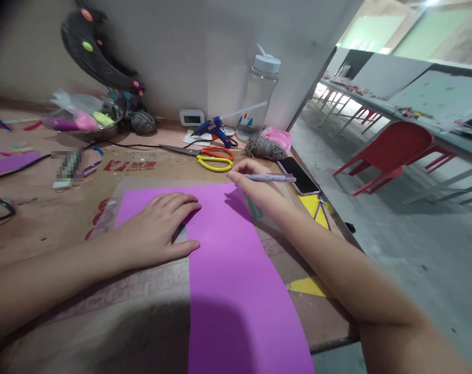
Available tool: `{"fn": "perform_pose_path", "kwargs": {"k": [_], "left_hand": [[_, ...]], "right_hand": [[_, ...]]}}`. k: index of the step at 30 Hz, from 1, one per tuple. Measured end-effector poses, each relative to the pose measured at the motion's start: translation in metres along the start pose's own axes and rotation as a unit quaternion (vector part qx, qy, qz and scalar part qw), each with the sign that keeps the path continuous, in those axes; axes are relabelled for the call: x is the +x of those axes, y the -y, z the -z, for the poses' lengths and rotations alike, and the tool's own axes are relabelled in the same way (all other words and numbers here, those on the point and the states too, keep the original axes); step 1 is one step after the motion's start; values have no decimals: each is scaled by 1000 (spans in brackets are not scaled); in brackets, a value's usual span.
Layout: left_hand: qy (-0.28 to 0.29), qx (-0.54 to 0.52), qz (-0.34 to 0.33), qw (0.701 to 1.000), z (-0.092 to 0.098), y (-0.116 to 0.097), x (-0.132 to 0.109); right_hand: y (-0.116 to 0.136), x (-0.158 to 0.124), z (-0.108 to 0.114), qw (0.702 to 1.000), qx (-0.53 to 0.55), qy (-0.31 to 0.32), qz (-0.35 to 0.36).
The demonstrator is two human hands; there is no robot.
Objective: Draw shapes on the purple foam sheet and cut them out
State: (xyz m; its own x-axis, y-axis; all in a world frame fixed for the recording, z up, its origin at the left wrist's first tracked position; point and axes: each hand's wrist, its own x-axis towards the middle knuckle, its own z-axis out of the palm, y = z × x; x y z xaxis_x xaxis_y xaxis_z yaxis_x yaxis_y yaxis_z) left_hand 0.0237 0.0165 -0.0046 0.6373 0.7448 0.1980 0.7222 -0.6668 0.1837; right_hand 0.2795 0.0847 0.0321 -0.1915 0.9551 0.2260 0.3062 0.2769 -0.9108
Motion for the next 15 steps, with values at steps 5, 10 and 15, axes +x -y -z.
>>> {"fn": "perform_pose_path", "kwargs": {"k": [5, 10, 15], "left_hand": [[3, -6, 1, 1000, 1, -1, 1], [5, -9, -1, 1000, 2, 0, 1], [5, -14, -3, 1000, 3, 0, 0]], "right_hand": [[-1, 13, 17, 999, 44, -3, 7], [9, 5, 13, 998, -34, 38, 22], [-4, 9, 33, 928, -337, 30, 156]]}}
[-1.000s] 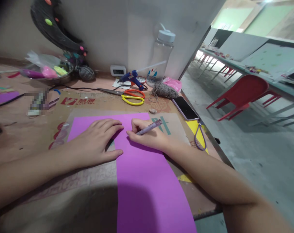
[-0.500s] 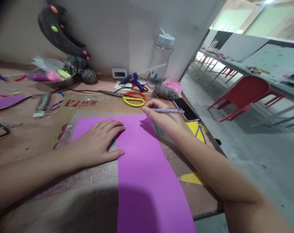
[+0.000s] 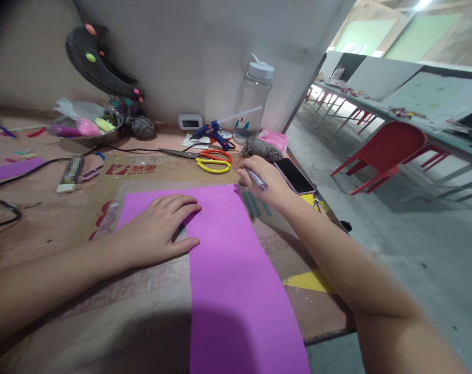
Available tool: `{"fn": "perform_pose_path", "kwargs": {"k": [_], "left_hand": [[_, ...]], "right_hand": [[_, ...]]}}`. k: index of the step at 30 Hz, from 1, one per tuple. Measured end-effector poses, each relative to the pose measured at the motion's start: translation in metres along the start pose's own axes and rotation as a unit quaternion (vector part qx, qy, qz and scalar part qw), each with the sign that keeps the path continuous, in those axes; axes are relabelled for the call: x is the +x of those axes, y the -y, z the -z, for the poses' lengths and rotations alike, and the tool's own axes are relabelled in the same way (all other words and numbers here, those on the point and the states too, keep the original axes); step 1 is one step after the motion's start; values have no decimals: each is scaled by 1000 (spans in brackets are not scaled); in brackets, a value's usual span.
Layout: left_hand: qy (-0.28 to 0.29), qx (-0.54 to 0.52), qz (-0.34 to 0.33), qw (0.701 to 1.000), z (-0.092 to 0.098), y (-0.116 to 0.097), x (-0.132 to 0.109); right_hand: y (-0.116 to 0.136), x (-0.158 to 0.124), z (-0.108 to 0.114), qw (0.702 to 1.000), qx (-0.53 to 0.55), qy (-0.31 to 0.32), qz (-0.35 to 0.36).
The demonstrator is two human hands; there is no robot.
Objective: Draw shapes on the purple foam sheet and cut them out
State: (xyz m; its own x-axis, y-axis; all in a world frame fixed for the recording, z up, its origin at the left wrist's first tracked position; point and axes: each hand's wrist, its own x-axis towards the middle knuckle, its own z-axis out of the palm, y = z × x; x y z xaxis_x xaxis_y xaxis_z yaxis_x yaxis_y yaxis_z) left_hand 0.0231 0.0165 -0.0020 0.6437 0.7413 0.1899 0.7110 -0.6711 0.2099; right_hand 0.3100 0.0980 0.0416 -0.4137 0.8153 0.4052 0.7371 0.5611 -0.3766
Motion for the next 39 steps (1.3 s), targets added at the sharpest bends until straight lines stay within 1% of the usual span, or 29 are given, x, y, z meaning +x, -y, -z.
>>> {"fn": "perform_pose_path", "kwargs": {"k": [2, 3, 5, 8, 10, 11, 13, 15, 16, 18, 20, 22, 24, 26, 28, 29, 30, 34, 35, 39], "left_hand": [[2, 1, 3, 1000, 0, 0, 0], [3, 2, 4, 1000, 0, 0, 0], [5, 4, 5, 1000, 0, -1, 1], [4, 6, 6, 1000, -1, -1, 1], [3, 6, 8, 1000, -1, -1, 1], [3, 6, 8, 1000, -1, -1, 1], [5, 7, 7, 1000, -1, -1, 1], [7, 10, 8, 1000, -2, -1, 0], [9, 11, 11, 1000, -3, -1, 0], [13, 14, 20, 1000, -4, 0, 0], [20, 14, 27, 999, -5, 0, 1], [26, 9, 30, 999, -4, -1, 1], [32, 4, 34, 999, -3, -2, 2], [42, 3, 39, 998, -1, -3, 3], [53, 5, 44, 998, 1, -5, 3], [56, 6, 46, 997, 2, -5, 3], [57, 8, 46, 997, 2, -6, 3], [57, 17, 36, 998, 2, -5, 3], [55, 19, 34, 998, 1, -4, 3], [40, 26, 31, 998, -1, -3, 3]], "right_hand": [[-16, 0, -1, 995, -96, 30, -13], [-24, 0, -3, 991, -121, 48, -24], [-34, -1, -9, 988, -134, 75, -29], [-38, -2, -17, 992, -107, 72, -6], [-30, -3, -18, 995, -79, 62, -6], [-23, -3, -17, 996, -58, 63, -12], [0, -6, -12, 996, 0, 86, -26], [29, -11, -8, 991, 53, 114, -32], [43, -15, -6, 988, 61, 142, -19], [67, -23, -7, 979, 60, 188, 41], [80, -30, -12, 970, 86, 217, 75], [84, -34, -16, 963, 90, 243, 78], [82, -34, -17, 960, 57, 264, 77], [80, -31, -15, 961, -6, 267, 72], [79, -28, -11, 963, -72, 256, 52], [79, -27, -10, 963, -86, 253, 44], [80, -26, -10, 963, -79, 256, 43], [83, -29, -14, 956, 14, 281, 86], [84, -30, -14, 955, 12, 282, 86], [88, -31, -11, 958, -70, 273, 49]]}}
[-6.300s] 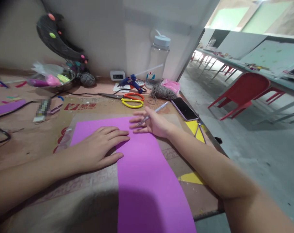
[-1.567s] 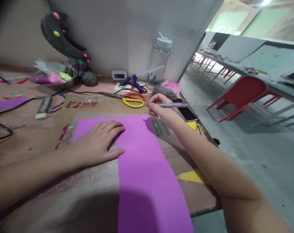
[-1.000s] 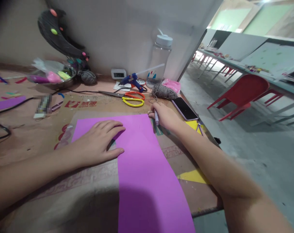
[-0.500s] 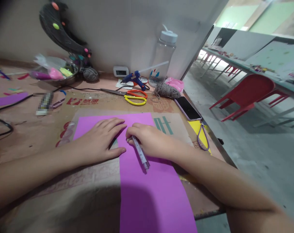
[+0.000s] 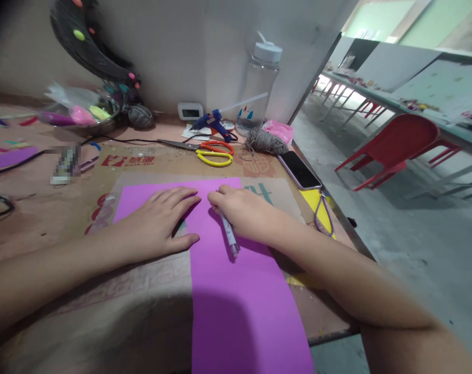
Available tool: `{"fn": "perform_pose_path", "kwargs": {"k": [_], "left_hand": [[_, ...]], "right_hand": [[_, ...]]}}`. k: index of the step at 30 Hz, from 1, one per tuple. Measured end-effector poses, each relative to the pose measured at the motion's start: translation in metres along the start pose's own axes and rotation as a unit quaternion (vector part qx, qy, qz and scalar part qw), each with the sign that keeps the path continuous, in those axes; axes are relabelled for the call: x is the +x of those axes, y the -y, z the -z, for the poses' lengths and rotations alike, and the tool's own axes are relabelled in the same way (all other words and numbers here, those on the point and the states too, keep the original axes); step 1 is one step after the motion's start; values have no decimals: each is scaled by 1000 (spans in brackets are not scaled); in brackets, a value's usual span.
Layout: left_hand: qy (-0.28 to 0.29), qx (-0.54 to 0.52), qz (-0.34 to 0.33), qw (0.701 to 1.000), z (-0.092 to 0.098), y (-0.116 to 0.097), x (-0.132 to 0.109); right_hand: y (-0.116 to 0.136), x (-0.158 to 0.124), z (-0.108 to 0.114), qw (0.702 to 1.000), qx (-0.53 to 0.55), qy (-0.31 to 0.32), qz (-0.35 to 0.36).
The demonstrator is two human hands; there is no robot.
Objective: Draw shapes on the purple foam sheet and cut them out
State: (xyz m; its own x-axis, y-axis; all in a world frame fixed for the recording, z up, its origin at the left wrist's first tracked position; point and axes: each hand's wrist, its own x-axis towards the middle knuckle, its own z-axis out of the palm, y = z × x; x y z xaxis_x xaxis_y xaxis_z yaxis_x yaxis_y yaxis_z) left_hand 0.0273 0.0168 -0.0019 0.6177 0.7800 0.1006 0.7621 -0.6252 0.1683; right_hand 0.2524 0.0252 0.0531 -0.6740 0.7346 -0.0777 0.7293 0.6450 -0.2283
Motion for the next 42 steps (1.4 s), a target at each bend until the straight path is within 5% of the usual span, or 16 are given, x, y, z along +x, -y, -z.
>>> {"fn": "perform_pose_path", "kwargs": {"k": [5, 10, 15, 21, 26, 32, 38, 42], "left_hand": [[-3, -1, -6, 1000, 0, 0, 0], [1, 3, 1, 1000, 1, -1, 0], [0, -5, -5, 1000, 1, -1, 1], [-23, -12, -12, 1000, -1, 0, -1], [-50, -25, -13, 998, -3, 1, -3], [-59, -71, -104, 990, 3, 2, -2], [-38, -79, -109, 990, 9, -1, -1], [-38, -80, -119, 989, 11, -2, -2]], "right_hand": [[3, -1, 3, 995, 79, 23, 55], [-1, 1, 16, 999, 7, -7, -52], [-6, 1, 11, 995, 103, 13, 12], [-3, 1, 23, 998, -25, -20, -53], [-5, 0, 19, 996, 83, -16, -37], [-15, 5, -1, 988, 145, -34, -34], [-13, 4, 18, 996, 20, -51, -72], [-10, 3, 20, 995, 80, -22, -53]]}}
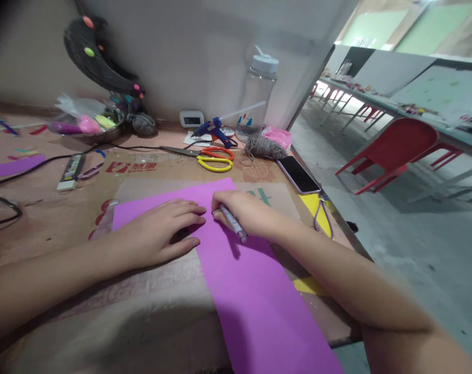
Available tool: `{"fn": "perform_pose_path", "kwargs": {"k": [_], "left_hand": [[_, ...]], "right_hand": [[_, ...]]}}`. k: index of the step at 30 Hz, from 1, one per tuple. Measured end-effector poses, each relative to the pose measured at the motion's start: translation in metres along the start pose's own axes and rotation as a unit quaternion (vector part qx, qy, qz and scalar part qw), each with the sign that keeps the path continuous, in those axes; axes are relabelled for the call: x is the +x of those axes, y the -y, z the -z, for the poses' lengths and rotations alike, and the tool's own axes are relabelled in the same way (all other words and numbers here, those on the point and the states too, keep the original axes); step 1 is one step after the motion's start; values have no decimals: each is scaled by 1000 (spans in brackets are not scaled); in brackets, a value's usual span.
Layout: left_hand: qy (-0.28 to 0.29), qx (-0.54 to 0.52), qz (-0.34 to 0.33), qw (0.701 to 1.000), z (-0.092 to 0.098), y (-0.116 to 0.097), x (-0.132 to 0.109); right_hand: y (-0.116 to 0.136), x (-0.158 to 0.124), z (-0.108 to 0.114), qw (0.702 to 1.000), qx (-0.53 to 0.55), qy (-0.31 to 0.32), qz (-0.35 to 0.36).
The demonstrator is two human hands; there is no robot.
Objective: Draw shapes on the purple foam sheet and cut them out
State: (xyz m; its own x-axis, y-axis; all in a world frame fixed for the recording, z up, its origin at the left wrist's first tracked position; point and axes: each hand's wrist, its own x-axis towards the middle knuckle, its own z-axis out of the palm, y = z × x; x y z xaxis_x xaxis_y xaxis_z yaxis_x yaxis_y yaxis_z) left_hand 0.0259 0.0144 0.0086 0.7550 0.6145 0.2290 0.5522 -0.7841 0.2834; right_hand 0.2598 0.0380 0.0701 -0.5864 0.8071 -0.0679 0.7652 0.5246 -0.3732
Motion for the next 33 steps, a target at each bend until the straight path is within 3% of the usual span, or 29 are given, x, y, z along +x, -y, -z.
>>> {"fn": "perform_pose_path", "kwargs": {"k": [6, 10, 16, 21, 27, 30, 33], "left_hand": [[-2, 2, 8, 1000, -1, 0, 1], [3, -4, 8, 1000, -1, 0, 1], [-9, 4, 1, 1000, -2, 1, 0], [-1, -5, 3, 1000, -1, 1, 1], [-11, -4, 0, 1000, -2, 1, 2], [-17, -5, -1, 1000, -4, 2, 0], [-13, -7, 23, 1000, -6, 2, -1]], "right_hand": [[0, 1, -3, 998, -50, -34, -6], [-6, 5, -9, 999, 6, -16, 33], [-2, 5, -1, 994, -81, -51, -57], [-7, 7, -9, 999, -16, -37, 10], [-4, 7, -2, 992, -99, -66, -45], [-25, 12, -2, 988, -93, -104, -66], [-65, 23, -6, 981, -58, -150, -110]]}}
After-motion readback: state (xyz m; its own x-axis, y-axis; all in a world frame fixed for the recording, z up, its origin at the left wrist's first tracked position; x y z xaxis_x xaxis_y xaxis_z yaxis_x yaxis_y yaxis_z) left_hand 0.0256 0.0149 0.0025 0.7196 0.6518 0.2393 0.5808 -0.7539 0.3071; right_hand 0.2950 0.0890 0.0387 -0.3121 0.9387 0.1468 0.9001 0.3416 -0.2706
